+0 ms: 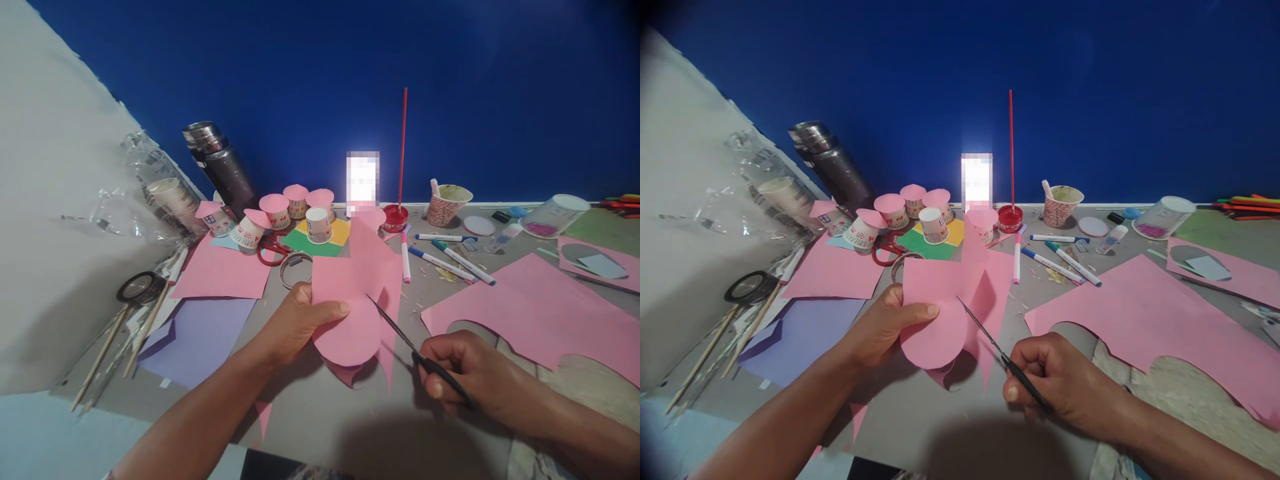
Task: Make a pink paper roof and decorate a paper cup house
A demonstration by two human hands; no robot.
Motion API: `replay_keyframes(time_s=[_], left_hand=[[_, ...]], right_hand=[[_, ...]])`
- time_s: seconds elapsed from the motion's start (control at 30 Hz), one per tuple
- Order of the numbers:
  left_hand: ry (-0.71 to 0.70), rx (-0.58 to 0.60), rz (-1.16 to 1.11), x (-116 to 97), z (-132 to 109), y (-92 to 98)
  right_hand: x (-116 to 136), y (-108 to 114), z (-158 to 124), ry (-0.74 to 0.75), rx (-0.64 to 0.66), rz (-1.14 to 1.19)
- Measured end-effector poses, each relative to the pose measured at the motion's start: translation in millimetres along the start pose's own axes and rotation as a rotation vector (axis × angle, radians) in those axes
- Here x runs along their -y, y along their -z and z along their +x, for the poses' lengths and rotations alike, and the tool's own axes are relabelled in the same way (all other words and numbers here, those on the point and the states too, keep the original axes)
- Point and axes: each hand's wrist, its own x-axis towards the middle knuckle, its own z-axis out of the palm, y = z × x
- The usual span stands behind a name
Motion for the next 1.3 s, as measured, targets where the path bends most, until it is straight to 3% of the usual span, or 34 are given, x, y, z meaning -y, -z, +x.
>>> replay_keyframes(time_s=[0.67,0.9,1.1,1.3], left_hand=[[0.057,0.002,0.097,-2,-1,2.0],[0.097,-0.091,0.085,0,-2,4.3],[0.097,0.02,0.109,-2,-3,3.5],[0.105,0.01,0.103,0,-3,5.0]], right_hand=[[5,2,-2,-0.015,0.023,-0.035],[6,3,-3,-0.028,0.025,-0.042],[11,4,-3,-0.024,0.041,-0.066],[11,5,-3,-0.039,0.047,-0.069]])
